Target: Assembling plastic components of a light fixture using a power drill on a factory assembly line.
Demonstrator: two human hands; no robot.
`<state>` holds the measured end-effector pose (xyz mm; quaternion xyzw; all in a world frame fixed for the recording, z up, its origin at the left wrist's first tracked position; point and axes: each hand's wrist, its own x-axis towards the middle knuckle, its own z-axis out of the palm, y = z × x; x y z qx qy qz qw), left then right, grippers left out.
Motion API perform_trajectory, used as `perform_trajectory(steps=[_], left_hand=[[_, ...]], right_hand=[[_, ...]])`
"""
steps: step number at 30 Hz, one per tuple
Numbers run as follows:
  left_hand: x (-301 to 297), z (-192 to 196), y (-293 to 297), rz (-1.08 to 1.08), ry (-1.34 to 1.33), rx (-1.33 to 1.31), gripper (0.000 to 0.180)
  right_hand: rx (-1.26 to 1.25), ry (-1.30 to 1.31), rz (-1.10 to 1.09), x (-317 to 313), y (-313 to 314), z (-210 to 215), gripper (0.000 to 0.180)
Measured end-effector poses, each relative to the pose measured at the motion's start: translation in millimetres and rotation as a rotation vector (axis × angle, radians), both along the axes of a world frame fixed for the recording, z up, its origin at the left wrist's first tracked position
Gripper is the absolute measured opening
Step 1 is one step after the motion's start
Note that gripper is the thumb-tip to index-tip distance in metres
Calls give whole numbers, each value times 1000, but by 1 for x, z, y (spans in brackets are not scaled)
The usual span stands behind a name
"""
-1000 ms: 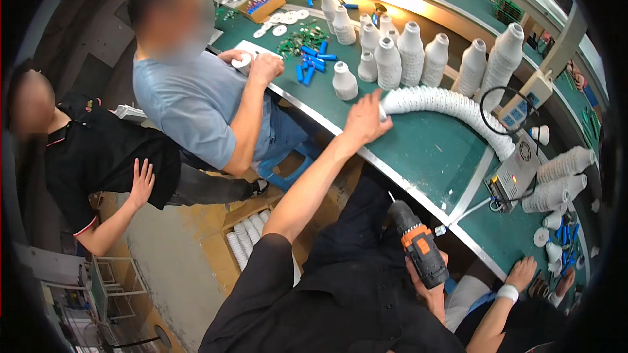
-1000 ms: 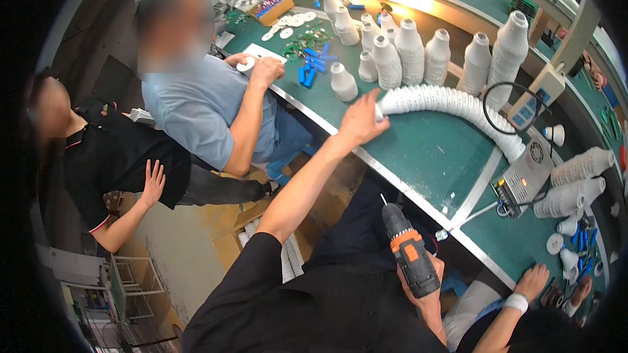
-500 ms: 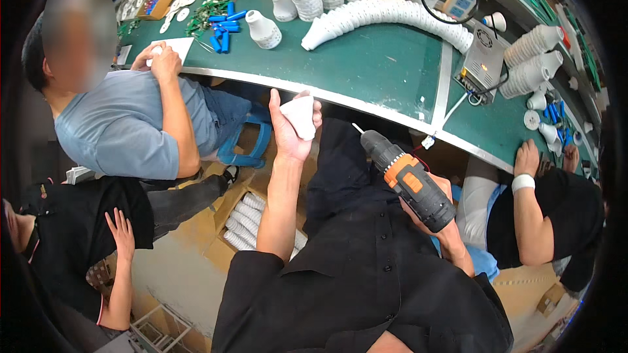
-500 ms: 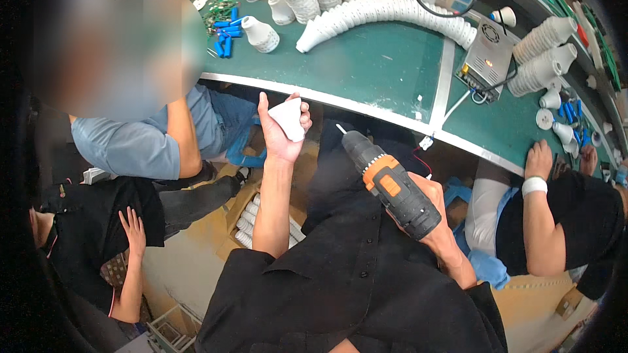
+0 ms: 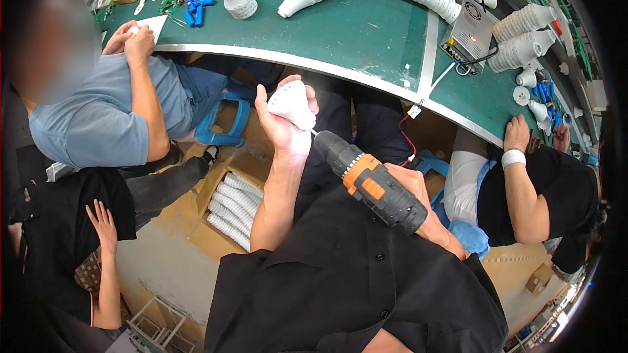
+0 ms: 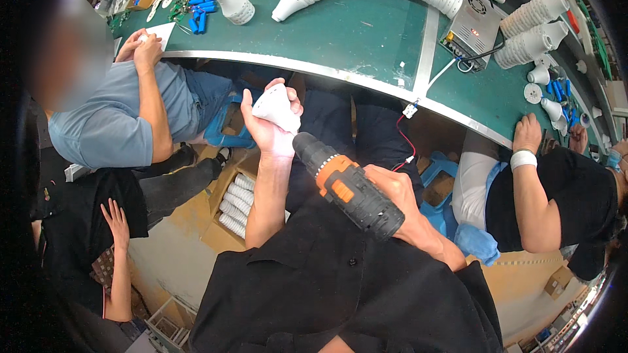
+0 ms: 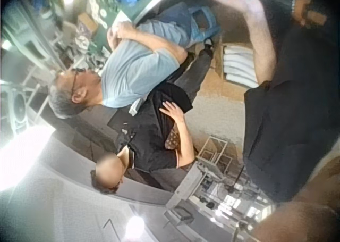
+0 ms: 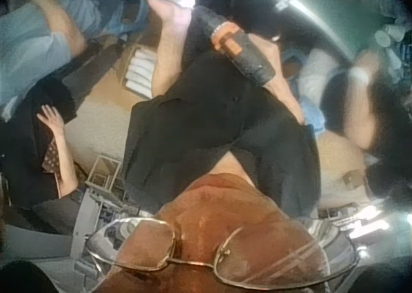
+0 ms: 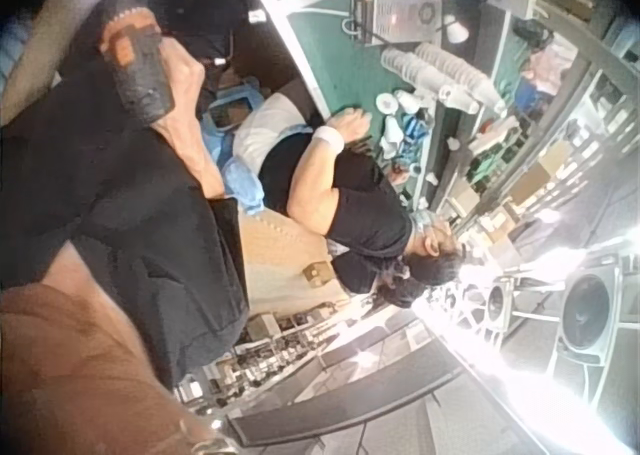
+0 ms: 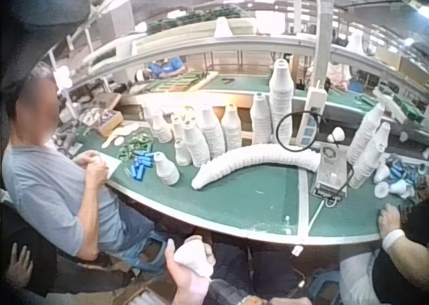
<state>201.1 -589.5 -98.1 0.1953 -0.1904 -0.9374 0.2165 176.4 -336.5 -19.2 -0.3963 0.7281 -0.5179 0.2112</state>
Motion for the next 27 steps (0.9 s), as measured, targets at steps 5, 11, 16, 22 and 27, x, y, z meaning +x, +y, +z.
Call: perform_trajectory(steps=[5,11,16,22,27], left_hand=[[-2,2,8,24,85,-62,69],[-3,8,9,62,75,-108,69],[-10,8,10,64,49,-147,68],[-8,7,11,128,-15,-233,69],[-13,10,15,116,-26,-175,69]], right_hand=[[37,-30,9,-4,4,-2,23],[39,-23,-2,-10,3,-8,25],[11,-18,-8,-16,1,-10,24],[40,-46,0,-18,0,-11,25],[11,-22,10,-23,0,-13,24]])
